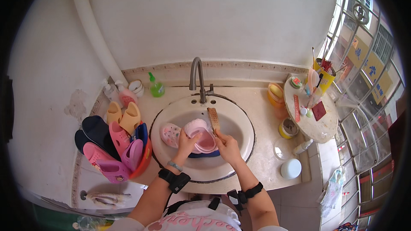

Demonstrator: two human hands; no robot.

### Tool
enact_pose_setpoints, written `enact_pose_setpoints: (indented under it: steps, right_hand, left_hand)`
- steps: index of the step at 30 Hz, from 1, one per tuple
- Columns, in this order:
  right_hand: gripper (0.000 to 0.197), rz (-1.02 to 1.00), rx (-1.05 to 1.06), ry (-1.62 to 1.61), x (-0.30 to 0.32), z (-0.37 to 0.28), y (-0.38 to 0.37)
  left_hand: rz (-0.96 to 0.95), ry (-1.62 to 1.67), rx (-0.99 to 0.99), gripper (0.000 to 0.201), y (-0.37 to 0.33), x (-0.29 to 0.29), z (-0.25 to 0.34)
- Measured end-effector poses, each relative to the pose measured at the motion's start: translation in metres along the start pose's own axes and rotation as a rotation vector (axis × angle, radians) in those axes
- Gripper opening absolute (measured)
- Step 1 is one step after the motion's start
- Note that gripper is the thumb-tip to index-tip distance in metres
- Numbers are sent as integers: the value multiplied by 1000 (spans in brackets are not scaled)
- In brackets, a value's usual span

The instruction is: The person scrubs a pair of pink children's shoes in a sink using a brush. They hold the shoes under running water and scrub the exterior and interior surfaces thoroughly.

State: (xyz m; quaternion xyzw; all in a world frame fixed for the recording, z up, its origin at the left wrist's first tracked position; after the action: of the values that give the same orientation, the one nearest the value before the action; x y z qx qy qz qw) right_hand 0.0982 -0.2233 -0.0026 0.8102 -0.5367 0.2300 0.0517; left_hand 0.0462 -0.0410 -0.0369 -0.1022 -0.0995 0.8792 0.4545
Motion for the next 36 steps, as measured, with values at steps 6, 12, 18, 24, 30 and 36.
enact_pose_setpoints:
  steps: [6, 12, 18, 24, 30, 36]
  right_hand:
    - [33, -70, -28, 179, -8, -11, 15]
    - [36, -65, 271, 265, -40, -63, 41]
    - [37, -180, 77, 225, -40, -23, 31]
    - [36, -69, 185, 309, -57, -55, 29]
    - [37, -158, 38, 330, -46, -29, 15]
    - [38, -161, 139, 162, -75, -51, 25]
  left_hand:
    - [39, -444, -258, 44, -1, 18, 37]
    - [0, -560, -175, 31, -7, 35, 37]
    - [9, -520, -143, 32, -3, 53, 23]
    - [10, -550, -73, 41, -1, 63, 5]
    - [-54, -479, -219, 55, -1, 53, 23]
    - [-176, 518, 520, 45, -14, 53, -17]
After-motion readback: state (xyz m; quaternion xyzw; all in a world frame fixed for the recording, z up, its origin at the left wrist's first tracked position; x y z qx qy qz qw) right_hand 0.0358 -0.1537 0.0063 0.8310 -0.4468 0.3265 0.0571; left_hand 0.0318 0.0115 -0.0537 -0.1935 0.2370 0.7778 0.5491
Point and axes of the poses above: each hand's wrist, its own y-axis away from the middle knuckle, its own x-axis out of the back of the hand, z = x × y, the point moved 5 cm from there along -y, towards the middle knuckle, and after that the axes turned 10 degrees about y, right-handed, at the moved point
